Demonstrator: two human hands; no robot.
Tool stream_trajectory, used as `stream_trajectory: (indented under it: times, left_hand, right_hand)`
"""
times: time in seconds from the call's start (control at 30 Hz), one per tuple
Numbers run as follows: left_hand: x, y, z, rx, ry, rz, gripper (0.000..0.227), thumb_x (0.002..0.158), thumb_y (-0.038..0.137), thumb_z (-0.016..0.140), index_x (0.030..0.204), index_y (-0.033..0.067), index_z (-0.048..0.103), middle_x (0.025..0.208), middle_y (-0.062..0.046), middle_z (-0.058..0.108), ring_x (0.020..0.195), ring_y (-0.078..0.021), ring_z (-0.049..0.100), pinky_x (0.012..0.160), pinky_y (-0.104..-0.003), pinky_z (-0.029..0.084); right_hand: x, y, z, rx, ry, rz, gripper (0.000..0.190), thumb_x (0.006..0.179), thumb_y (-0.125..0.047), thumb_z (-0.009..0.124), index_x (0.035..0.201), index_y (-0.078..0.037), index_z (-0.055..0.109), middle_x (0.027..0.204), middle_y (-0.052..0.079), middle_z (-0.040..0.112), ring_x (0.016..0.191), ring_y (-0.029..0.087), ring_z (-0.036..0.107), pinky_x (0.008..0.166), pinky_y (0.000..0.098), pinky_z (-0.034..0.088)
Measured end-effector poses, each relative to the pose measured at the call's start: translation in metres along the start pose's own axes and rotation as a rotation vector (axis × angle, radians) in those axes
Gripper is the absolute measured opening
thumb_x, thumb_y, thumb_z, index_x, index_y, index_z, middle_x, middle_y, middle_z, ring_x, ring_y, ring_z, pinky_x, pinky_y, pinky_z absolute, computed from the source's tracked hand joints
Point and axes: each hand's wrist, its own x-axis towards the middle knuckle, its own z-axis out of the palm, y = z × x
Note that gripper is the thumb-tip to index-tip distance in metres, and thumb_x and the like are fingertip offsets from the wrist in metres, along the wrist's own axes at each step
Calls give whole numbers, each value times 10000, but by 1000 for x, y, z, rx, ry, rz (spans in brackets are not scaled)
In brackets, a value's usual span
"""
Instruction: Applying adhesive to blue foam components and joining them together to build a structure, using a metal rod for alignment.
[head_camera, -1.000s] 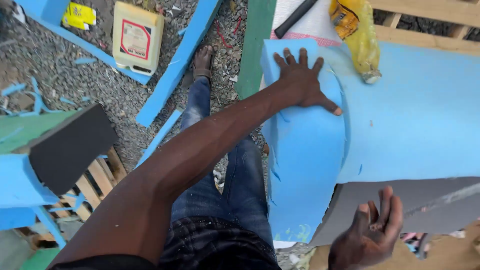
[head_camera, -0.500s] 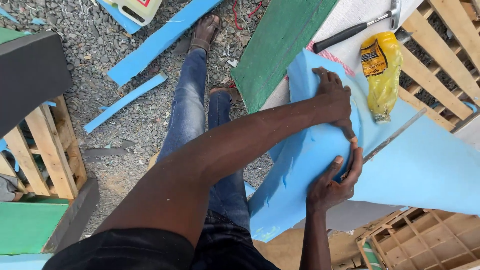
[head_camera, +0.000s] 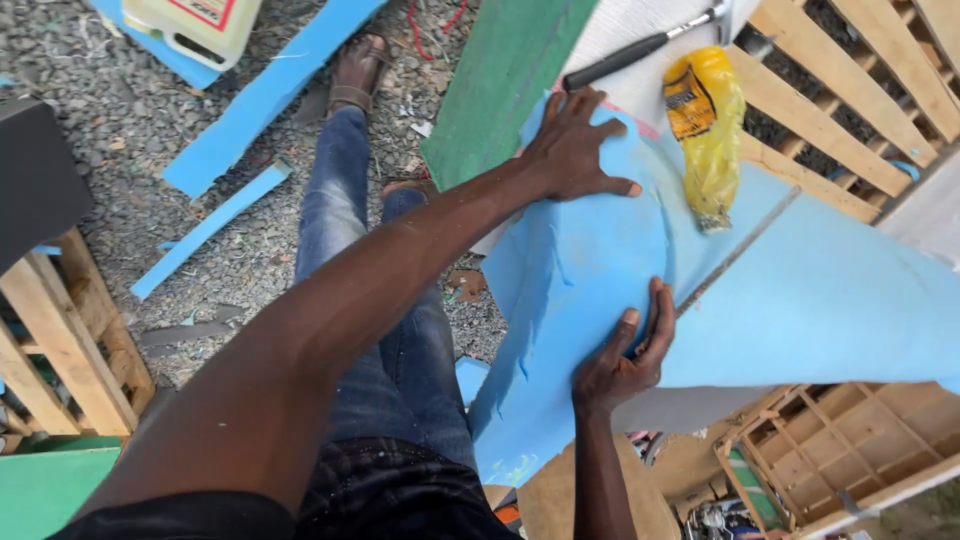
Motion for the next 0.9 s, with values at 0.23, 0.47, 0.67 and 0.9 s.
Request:
stream_trajectory:
  times: [0.23, 0.47, 0.67, 0.9]
  left_hand:
    - [-4, 19, -5, 124, -47, -123, 878, 805, 845, 640, 1446, 248, 590, 1513, -261, 474, 1397, -384, 435, 1176, -552, 185]
    - [-3, 27, -15, 67, -233, -275, 967, 766, 928, 580, 1468, 263, 589, 1383, -210, 606, 1309, -336, 528, 1104, -516, 295]
    - [3, 28, -11, 68, -318, -348, 978, 763, 934, 547, 1452, 244, 618, 1313, -187, 665, 1275, -325, 567, 1087, -488, 334]
    - [13, 25, -5, 144, -376, -307, 1019, 780, 945, 503, 1473, 206, 604, 1348, -200, 632, 1279, -353, 546, 1102, -514, 327]
  right_hand:
    - [2, 5, -3, -3, 43, 26, 359, 1130, -191, 479, 1453, -36, 502, 1438, 117, 634, 1481, 348, 414, 1244, 524, 247]
    - [5, 21, -1, -39, 123, 102, 350, 1113, -157, 530, 1443, -42, 528, 1414, 110, 660, 1484, 335, 414, 1251, 510, 205]
    - [18, 11, -6, -113, 116, 184, 545, 1100, -315, 555, 1576, -102, 394, 1563, 87, 528, 1479, 313, 428, 1216, 513, 280]
    - [27, 14, -3, -163, 99, 251, 452, 1100, -314, 525, 1510, -129, 478, 1498, 52, 600, 1450, 319, 472, 1156, 453, 306]
